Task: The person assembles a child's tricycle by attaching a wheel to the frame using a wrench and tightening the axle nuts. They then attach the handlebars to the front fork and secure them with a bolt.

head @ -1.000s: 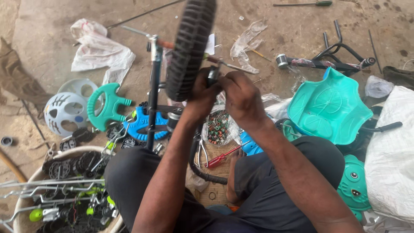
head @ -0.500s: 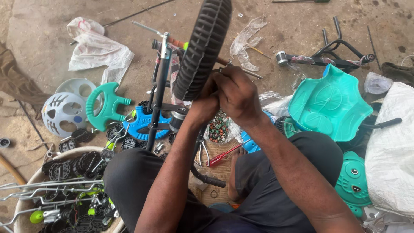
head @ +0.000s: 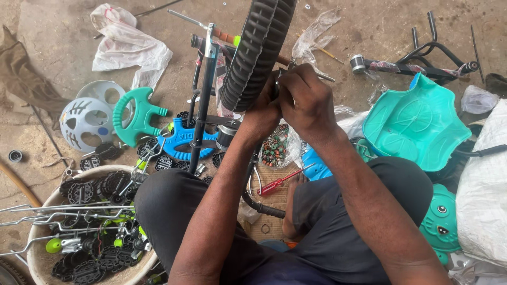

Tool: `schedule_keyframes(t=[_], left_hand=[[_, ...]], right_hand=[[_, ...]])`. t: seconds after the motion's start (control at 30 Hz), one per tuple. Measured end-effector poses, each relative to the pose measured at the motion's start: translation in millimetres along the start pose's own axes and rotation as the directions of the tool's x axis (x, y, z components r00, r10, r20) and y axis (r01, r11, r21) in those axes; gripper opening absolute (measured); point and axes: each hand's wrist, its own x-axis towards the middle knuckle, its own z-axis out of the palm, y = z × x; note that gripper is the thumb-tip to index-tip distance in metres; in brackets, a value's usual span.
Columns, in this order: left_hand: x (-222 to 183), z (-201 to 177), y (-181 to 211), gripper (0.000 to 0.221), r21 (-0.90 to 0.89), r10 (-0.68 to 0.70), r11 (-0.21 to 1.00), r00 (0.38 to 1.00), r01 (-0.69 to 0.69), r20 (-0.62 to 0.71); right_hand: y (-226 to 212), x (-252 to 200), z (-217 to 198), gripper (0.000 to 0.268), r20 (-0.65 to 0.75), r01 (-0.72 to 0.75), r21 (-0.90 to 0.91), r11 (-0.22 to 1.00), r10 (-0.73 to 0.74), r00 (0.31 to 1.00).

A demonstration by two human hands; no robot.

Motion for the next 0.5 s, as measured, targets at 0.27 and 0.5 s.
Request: schedule_keyframes(t=[0.27,0.5], left_hand=[[-3.4,1.0,-1.5,0.027,0.031,-0.065,0.997,0.998,0.065,-0.011],[-0.5,0.6,-23.9,0.013,-0.015,-0.032,0.999,0.999,0.032,0.029]], right_hand=[[2.8,-0.7,1.6,0.009,0.036,-0.029,-0.15,0.988,0.035,0.999],[-1.7,4.6,3.4,0.025,-0.001,-0.033,-0.296,0.955,0.034,0.999]])
